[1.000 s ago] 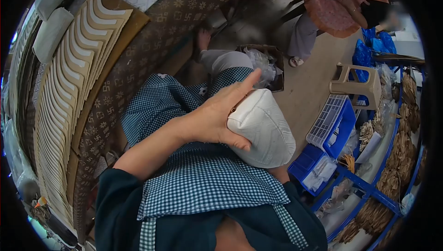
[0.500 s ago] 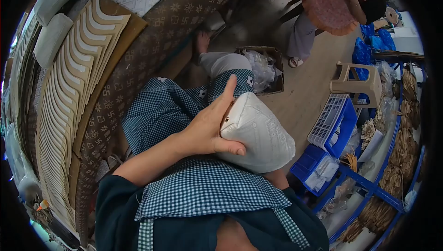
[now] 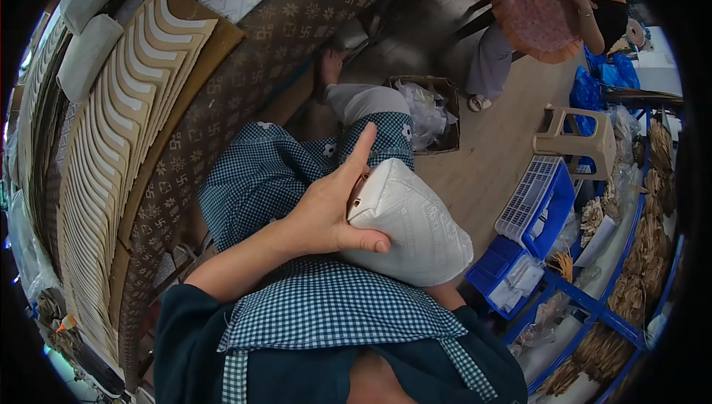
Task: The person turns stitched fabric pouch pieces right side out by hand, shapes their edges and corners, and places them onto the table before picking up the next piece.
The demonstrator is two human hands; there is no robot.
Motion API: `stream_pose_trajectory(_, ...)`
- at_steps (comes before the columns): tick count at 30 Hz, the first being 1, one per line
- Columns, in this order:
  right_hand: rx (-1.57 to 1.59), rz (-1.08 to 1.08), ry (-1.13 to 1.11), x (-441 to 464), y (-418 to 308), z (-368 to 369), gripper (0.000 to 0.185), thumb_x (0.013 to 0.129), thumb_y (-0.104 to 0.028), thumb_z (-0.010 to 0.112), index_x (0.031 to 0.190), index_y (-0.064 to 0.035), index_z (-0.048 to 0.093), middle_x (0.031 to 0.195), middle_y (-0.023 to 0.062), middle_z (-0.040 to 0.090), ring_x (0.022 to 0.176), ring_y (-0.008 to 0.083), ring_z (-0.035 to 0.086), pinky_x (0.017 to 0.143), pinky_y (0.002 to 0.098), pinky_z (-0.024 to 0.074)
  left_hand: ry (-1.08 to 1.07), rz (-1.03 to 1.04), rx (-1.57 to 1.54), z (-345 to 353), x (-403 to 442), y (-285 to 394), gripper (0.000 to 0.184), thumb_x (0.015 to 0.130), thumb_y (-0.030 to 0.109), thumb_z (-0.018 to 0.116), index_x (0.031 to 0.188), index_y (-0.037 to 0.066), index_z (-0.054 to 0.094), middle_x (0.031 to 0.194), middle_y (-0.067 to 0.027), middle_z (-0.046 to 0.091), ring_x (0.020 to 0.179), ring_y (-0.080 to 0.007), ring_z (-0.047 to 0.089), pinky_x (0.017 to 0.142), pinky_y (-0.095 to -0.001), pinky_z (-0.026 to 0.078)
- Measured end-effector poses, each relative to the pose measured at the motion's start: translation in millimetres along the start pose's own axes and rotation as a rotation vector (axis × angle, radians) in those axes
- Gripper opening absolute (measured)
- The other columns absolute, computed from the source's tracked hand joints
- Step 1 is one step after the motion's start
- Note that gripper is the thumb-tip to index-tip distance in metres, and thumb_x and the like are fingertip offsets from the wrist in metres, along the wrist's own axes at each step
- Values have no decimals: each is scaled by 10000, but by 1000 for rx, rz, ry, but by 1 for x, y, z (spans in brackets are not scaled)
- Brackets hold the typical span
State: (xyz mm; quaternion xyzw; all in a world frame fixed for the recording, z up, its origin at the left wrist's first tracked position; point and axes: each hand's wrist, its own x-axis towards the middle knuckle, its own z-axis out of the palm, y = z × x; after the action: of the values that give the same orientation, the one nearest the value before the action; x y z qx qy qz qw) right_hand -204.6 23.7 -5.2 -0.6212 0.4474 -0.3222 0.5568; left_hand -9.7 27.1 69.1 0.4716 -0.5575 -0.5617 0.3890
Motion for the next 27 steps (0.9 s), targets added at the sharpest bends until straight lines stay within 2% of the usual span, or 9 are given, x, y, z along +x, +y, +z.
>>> stream_pose_trajectory(11, 42, 26, 4, -14, 7, 0, 324, 877, -187, 618, 1155, -20, 600, 1103, 155, 646, 926, 248, 630, 766, 359, 527, 10, 30, 121, 3, -8, -6, 1436, 558, 859, 634, 1501, -33, 21, 1273, -317, 500, 1158, -426, 551, 963, -428, 470)
stream_pose_trajectory(14, 47, 34, 1, -14, 6, 1, 320, 880, -184, 616, 1153, -19, 601, 1101, 153, 647, 923, 245, 630, 764, 357, 527, 114, 190, 178, 9, -17, -9, 1451, 539, 834, 671, 1491, -62, 43, 1239, -313, 517, 1110, -410, 581, 917, -414, 502)
stream_pose_trajectory(15, 46, 38, -2, -15, 5, 0, 318, 881, -183, 616, 1153, -19, 602, 1101, 153, 647, 922, 244, 630, 763, 357, 527, 147, 273, 241, 9, -18, -8, 1471, 523, 806, 705, 1474, -102, 47, 1164, -293, 556, 1015, -375, 627, 822, -390, 545)
stream_pose_trajectory(18, 47, 48, -10, -17, 5, 0, 313, 884, -180, 615, 1151, -18, 603, 1099, 151, 648, 920, 242, 630, 762, 355, 527, 200, 390, 264, 8, -18, -4, 1479, 522, 783, 725, 1458, -137, 44, 1081, -266, 593, 937, -343, 653, 744, -372, 564)
stream_pose_trajectory(21, 55, 53, -13, -19, 4, 1, 309, 887, -177, 614, 1150, -17, 603, 1097, 150, 649, 917, 239, 631, 760, 354, 527, 231, 483, 285, 9, -17, -1, 1481, 527, 761, 743, 1443, -165, 38, 1030, -244, 617, 871, -320, 668, 692, -349, 570)
stream_pose_trajectory(27, 55, 62, -8, -16, 2, -1, 299, 892, -172, 611, 1147, -15, 605, 1094, 147, 651, 912, 233, 631, 756, 350, 527, 310, 563, 287, 18, -21, -4, 1472, 537, 712, 781, 1438, -175, 27, 1010, -226, 628, 816, -309, 674, 678, -332, 568)
